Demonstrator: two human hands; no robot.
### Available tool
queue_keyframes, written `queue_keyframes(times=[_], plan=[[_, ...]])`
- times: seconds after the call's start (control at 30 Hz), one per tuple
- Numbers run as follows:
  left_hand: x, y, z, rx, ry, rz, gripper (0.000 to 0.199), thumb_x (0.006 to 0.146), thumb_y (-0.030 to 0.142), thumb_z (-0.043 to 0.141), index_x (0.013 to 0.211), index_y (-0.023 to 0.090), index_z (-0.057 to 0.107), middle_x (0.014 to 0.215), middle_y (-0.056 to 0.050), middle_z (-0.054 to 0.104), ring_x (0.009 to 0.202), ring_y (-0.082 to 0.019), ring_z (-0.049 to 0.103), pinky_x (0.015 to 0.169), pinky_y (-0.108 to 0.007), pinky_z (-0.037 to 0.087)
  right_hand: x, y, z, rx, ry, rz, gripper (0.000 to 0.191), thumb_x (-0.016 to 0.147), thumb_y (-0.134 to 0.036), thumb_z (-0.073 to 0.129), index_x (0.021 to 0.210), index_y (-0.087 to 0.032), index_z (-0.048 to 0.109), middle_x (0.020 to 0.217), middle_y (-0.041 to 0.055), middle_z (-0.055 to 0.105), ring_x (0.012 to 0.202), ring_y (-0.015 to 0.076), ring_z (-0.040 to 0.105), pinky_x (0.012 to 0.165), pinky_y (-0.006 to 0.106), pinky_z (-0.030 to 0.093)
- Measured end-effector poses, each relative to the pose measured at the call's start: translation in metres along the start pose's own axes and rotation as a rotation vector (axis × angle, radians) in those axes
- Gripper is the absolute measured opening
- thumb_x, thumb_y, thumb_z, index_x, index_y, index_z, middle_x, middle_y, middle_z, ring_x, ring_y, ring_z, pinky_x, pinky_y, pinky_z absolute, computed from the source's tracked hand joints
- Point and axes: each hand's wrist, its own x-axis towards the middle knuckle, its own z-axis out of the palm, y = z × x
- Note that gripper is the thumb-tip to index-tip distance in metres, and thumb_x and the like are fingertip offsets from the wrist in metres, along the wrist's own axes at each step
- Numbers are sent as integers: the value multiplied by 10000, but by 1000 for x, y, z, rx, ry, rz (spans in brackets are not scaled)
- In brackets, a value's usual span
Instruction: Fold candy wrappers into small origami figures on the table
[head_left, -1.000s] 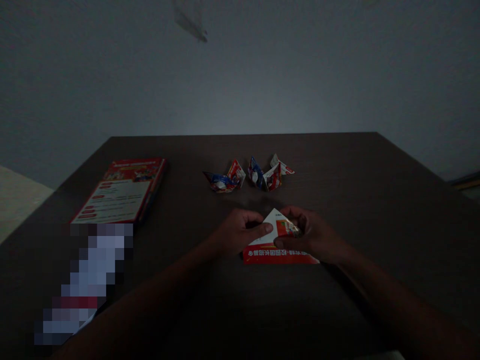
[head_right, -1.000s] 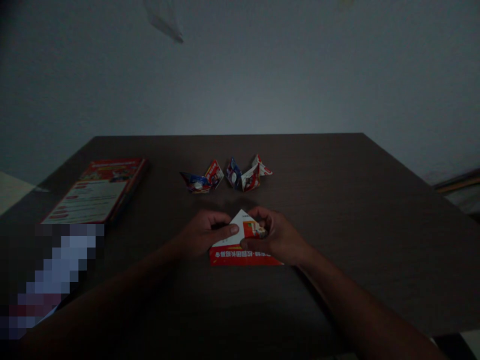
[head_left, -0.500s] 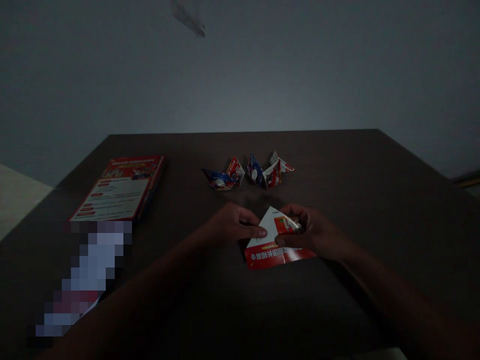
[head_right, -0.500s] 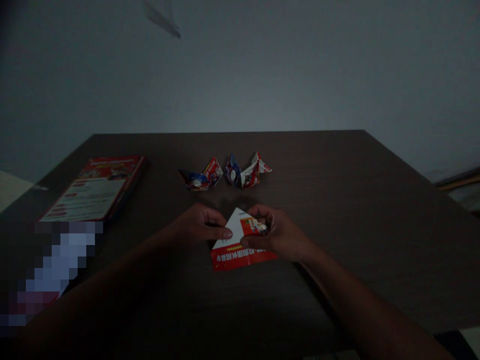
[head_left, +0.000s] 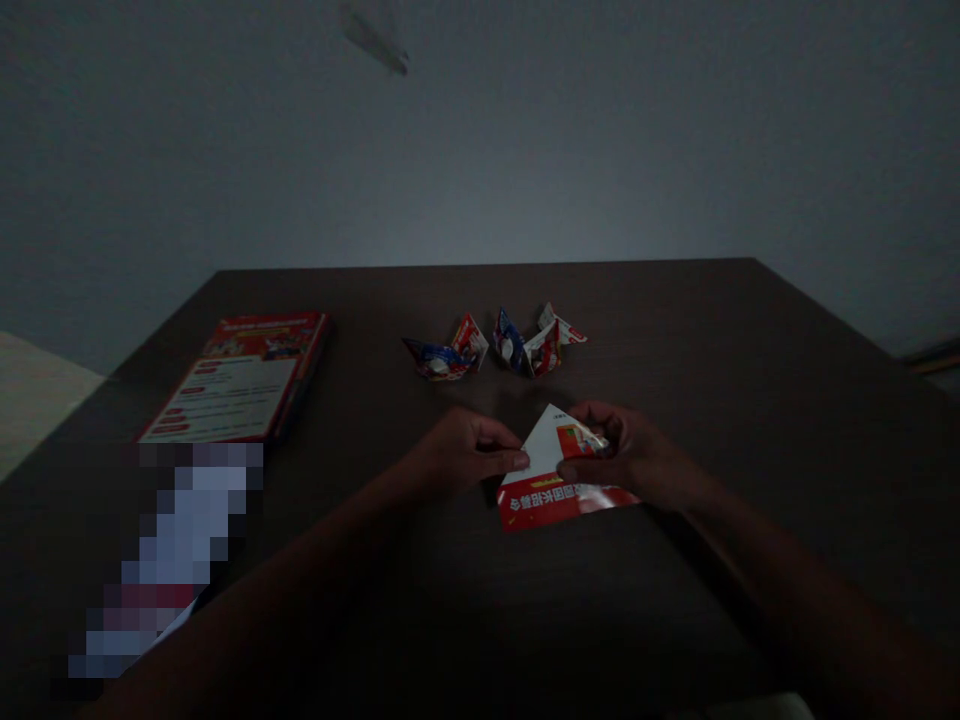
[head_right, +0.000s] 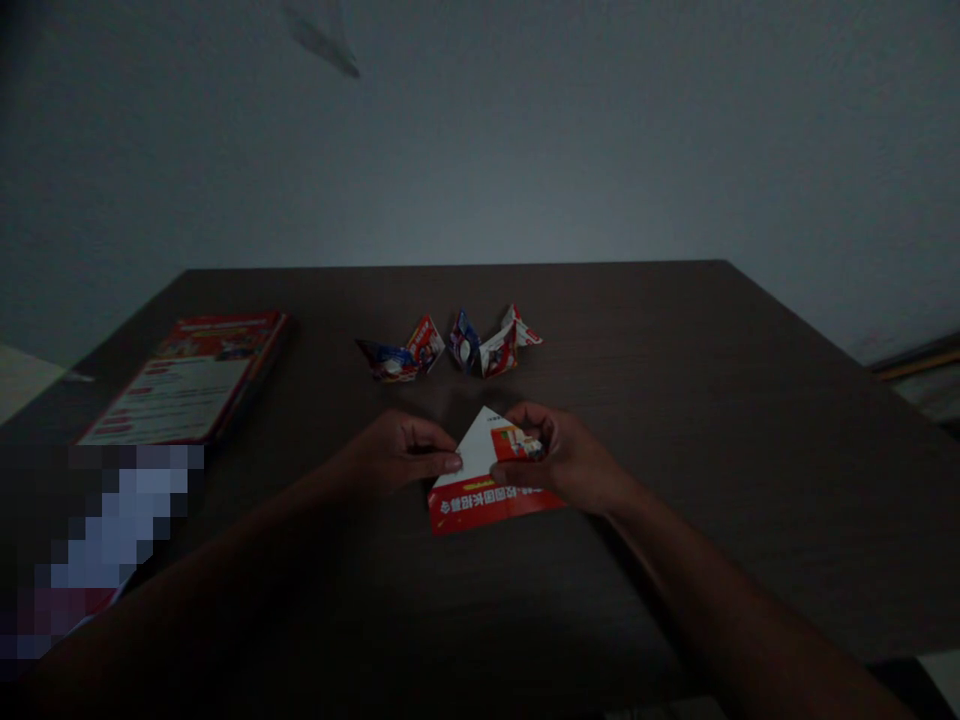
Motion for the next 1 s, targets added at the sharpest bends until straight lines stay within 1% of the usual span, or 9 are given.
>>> queue_keyframes(times=[0.13,0.2,0.3,0.43,0.6,0.7,0.8,0.93,1.0], plan=[[0,1,2,80,64,54,188,741,283,644,828,116,651,775,-57,705,643,-129,627,571,-230,468,0,-3,1,29,40,16,447,526,-206,842,867,-180,555,776,2,688,631,136,648,597,273,540],[1,1,2,105,67,79,192,768,297,616,846,123,644,786,-53,701,655,-126,622,566,-219,456,1,-4,2,35,58,22,460,518,-205,846,869,-180,548,770,-2,689,619,131,649,583,261,541],[1,-2,1,118,38,104,215,802,318,577,898,136,641,849,-53,699,715,-135,628,596,-223,462,1,-2,0,31,65,13,469,514,-200,846,871,-181,542,773,-8,688,622,124,648,575,247,539],[0,-3,1,164,24,115,210,811,285,557,943,142,635,906,-58,692,768,-148,628,639,-241,472,2,0,-2,22,67,-1,453,516,-207,843,857,-188,545,769,-16,680,616,128,645,584,267,542],[-4,1,5,263,114,189,193,845,281,504,936,153,616,922,-52,682,819,-157,624,687,-257,475,2,-2,-1,15,86,-23,477,487,-199,852,866,-188,562,797,-6,682,667,145,648,623,280,542],[-6,4,8,330,134,228,203,870,284,467,976,168,596,958,-51,678,857,-165,624,722,-268,473,1,-3,0,39,77,-32,478,486,-205,854,870,-183,570,788,-12,679,670,138,646,627,266,542],[-7,5,10,319,121,238,207,882,275,454,1024,177,569,1004,-62,674,902,-173,624,741,-277,477,1,-3,1,52,85,-10,492,483,-209,857,882,-190,570,774,-16,679,655,138,650,611,263,547],[-7,5,11,233,106,271,214,875,231,465,1067,169,536,1030,-80,670,924,-179,626,757,-292,485,1,-3,1,66,84,4,493,483,-216,858,881,-192,567,771,-12,682,647,142,657,604,267,553],[-7,4,10,191,96,267,244,873,237,475,1103,171,523,1027,-85,670,921,-184,630,753,-300,489,1,-4,1,69,80,6,475,499,-224,853,875,-191,565,766,-12,682,646,142,658,605,270,556]])
